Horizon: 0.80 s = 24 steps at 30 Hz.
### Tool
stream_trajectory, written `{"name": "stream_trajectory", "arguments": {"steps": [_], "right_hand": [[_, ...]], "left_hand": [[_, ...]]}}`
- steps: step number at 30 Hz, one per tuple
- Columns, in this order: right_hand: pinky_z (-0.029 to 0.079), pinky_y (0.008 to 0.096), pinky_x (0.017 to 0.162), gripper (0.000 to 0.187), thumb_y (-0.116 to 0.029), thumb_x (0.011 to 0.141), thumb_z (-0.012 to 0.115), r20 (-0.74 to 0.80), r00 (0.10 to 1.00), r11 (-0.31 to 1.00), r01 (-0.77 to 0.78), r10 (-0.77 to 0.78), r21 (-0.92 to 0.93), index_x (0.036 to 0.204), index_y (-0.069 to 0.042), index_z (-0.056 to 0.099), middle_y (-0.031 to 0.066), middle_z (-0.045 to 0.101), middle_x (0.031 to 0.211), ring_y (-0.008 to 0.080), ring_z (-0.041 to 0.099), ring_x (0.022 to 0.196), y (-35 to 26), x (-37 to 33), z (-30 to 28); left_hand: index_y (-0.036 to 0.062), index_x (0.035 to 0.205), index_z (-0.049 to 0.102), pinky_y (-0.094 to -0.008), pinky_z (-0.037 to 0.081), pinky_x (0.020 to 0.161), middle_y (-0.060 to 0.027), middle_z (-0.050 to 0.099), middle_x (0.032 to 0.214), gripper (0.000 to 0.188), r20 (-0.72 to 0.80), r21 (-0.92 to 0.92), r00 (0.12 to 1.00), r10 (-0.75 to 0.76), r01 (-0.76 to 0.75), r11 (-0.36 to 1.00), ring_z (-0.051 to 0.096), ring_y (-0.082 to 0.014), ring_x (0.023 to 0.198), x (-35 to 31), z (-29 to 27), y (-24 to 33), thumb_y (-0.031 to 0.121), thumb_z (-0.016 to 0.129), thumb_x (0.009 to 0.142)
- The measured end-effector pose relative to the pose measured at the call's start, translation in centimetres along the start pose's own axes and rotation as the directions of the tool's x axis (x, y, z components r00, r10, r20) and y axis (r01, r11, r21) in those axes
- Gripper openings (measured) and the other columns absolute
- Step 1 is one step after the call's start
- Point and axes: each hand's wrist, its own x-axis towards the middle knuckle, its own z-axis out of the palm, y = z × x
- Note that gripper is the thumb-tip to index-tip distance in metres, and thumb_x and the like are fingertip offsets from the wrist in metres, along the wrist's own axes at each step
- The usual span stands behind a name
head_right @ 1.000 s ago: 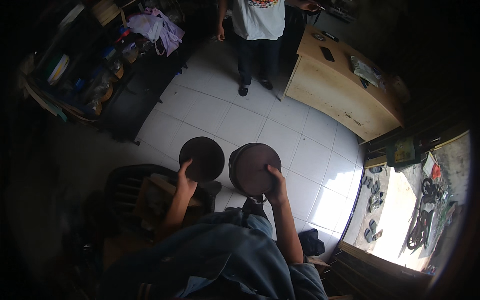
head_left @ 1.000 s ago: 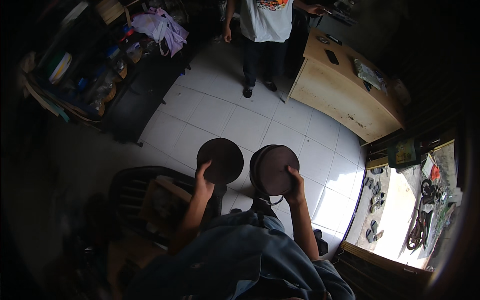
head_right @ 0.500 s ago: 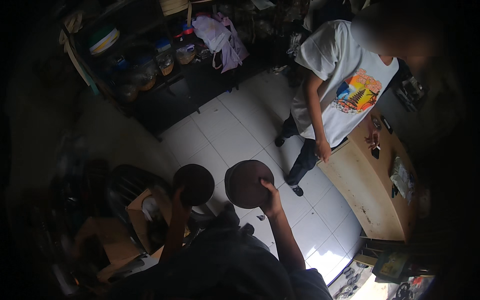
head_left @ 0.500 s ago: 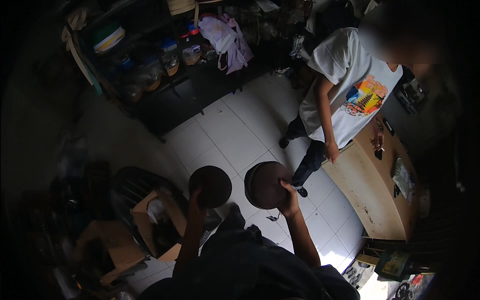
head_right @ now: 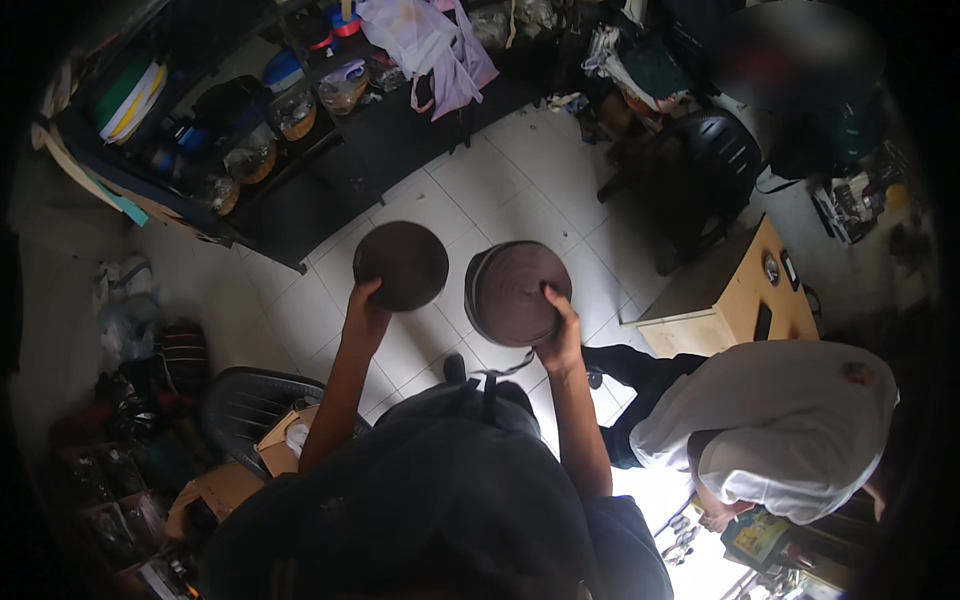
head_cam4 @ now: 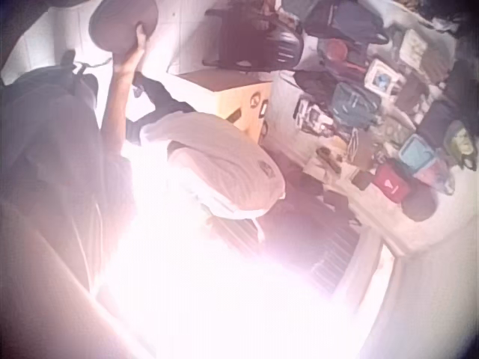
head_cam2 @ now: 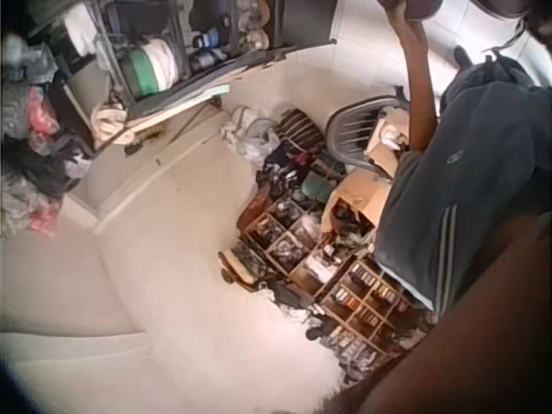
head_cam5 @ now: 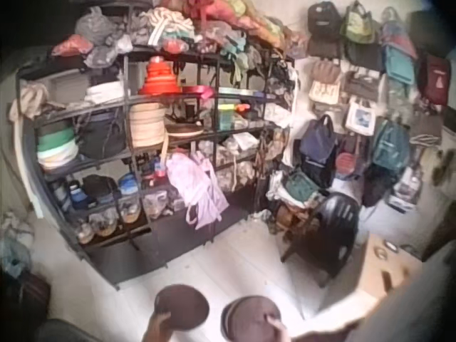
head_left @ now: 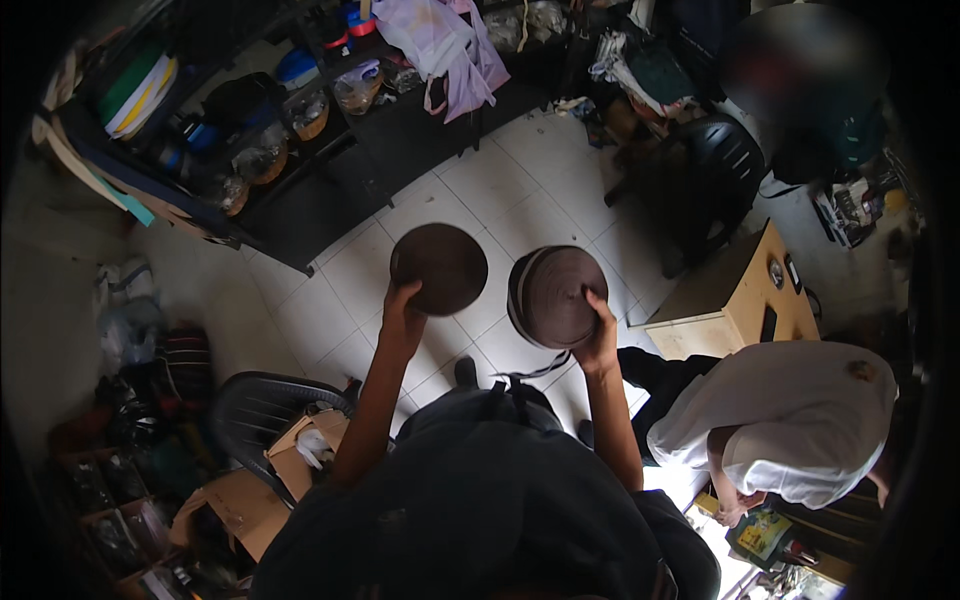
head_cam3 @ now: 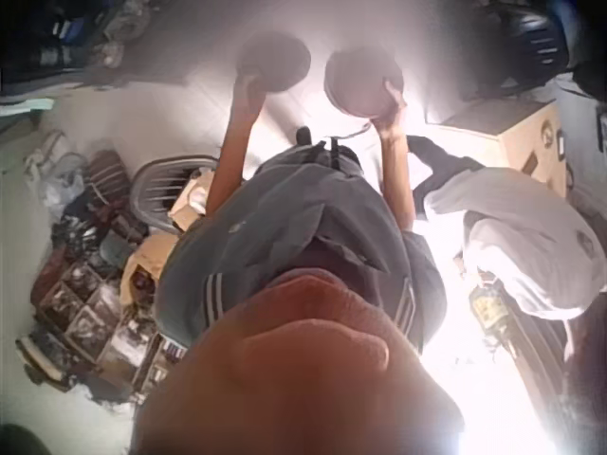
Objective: The person picks up large rolls of white and brown ribbon from boxes on the floor and places them onto shelves, and also moves smaller red rolls between boxes.
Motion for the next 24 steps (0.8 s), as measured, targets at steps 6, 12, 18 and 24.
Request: {"name": "stream_trajectory", "arguments": {"steps": [6,12,18,24], "right_hand": [[0.042,0.0398,0.094,0.049,-0.031,0.081,0.063,-0.006,0.995,0.993,0.104,-0.104,0.053,0.121,-0.005,0.050,0.0103,0.056,0.116,0.0242,0.053,0.108,-4.8,7.3,3.4],[0.042,0.0408,0.096,0.054,-0.033,0.082,0.062,0.027,0.989,0.988,0.142,-0.143,0.057,0.126,-0.005,0.047,0.0112,0.053,0.121,0.0262,0.052,0.110,-11.3,17.9,4.6],[0.040,0.0415,0.098,0.052,-0.031,0.081,0.063,0.087,0.990,0.993,0.114,-0.114,0.010,0.123,-0.005,0.049,0.0108,0.054,0.119,0.0266,0.051,0.112,-18.3,27.2,6.7],[0.041,0.0407,0.097,0.055,-0.030,0.081,0.062,0.150,0.986,0.997,0.070,-0.065,-0.028,0.126,-0.003,0.046,0.0119,0.053,0.122,0.0265,0.051,0.113,-21.9,36.3,9.2]], "left_hand": [[0.0042,0.134,0.036,-0.0360,0.036,0.101,-0.0120,0.043,0.130,0.058,0.187,0.212,0.976,0.110,-0.150,0.966,0.042,-0.0242,0.121,11.0,7.9,5.0,0.014,0.059,0.082],[0.0004,0.127,0.044,-0.0330,0.043,0.095,-0.0099,0.050,0.123,0.050,0.106,0.147,0.982,0.155,-0.170,0.974,0.051,-0.0197,0.113,23.3,13.4,9.4,0.017,0.062,0.083],[0.0005,0.123,0.047,-0.0342,0.046,0.092,-0.0097,0.052,0.122,0.046,0.101,0.190,0.922,0.374,-0.387,0.902,0.053,-0.0206,0.110,33.4,21.8,16.4,0.016,0.064,0.083],[0.0051,0.125,0.046,-0.0371,0.048,0.088,-0.0093,0.052,0.123,0.048,0.144,0.220,0.780,0.609,-0.625,0.749,0.054,-0.0220,0.110,44.5,27.9,25.7,0.020,0.064,0.083]]}}
